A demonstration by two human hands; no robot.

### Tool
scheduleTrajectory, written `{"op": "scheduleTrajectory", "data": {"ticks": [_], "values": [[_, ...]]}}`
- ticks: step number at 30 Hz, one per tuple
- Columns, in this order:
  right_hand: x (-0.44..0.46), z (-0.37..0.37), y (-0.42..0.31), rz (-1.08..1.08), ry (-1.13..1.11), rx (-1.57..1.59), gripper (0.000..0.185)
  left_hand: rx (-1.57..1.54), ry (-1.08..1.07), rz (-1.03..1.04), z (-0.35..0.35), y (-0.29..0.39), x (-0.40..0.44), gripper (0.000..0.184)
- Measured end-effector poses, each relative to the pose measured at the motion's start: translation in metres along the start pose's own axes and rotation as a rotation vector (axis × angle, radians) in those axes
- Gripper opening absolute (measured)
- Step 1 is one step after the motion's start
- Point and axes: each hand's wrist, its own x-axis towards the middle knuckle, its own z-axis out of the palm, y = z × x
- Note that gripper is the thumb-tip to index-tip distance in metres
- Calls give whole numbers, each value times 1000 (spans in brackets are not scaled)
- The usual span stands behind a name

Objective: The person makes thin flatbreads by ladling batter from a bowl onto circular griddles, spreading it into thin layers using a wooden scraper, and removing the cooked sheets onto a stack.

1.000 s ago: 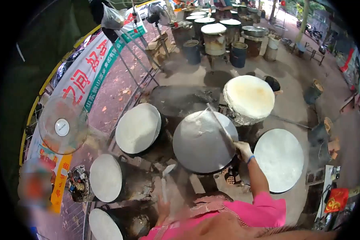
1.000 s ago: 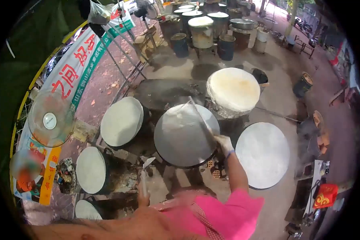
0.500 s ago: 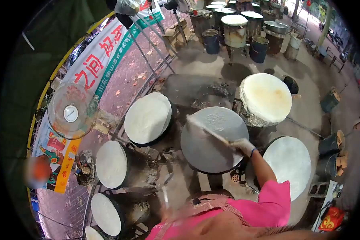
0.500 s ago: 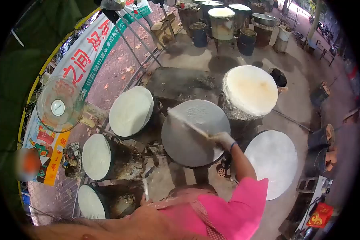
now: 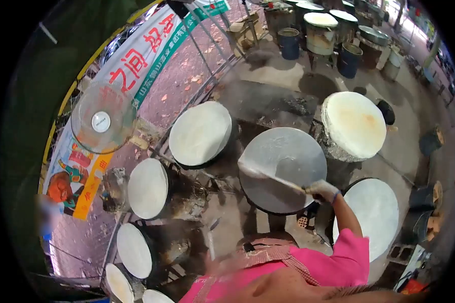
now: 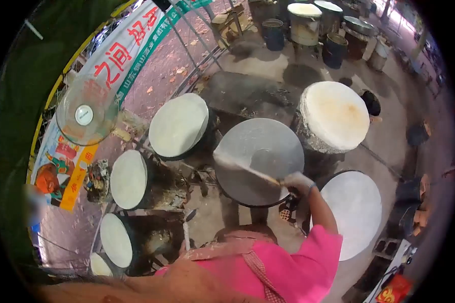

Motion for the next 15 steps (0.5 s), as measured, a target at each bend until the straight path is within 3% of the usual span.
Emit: {"op": "scheduleTrajectory", "data": {"ticks": [2, 5, 6, 7, 8, 9, 10, 11, 13, 15], "values": [[-32, -11, 2, 274, -102, 76, 15, -13, 21, 10, 2, -7, -1, 59], [-11, -13, -33, -283, -28, 131, 15, -12, 47, 12, -1, -9, -10, 59], [34, -18, -13, -244, 140, 234, 16, -7, 52, 9, -4, -8, -13, 59], [23, -13, -57, -168, 143, 174, 17, -5, 55, 8, -5, -7, -17, 59], [40, -16, -74, 64, 124, 175, 18, 1, 60, 9, -7, -5, -20, 59], [72, -18, -51, 63, 180, -21, 19, 7, 67, 14, -10, -5, -24, 59], [65, -15, -60, 3, 59, -82, 20, 19, 75, 17, -12, -3, -29, 59], [50, -15, -56, -231, -71, -232, 21, 16, 77, 7, -12, -2, -33, 59], [57, -50, 22, -228, -214, -410, 18, -50, 40, -94, -8, 8, -38, 59], [19, -62, 43, 88, -261, -298, 16, -71, 54, -104, -1, -7, -43, 59]]}}
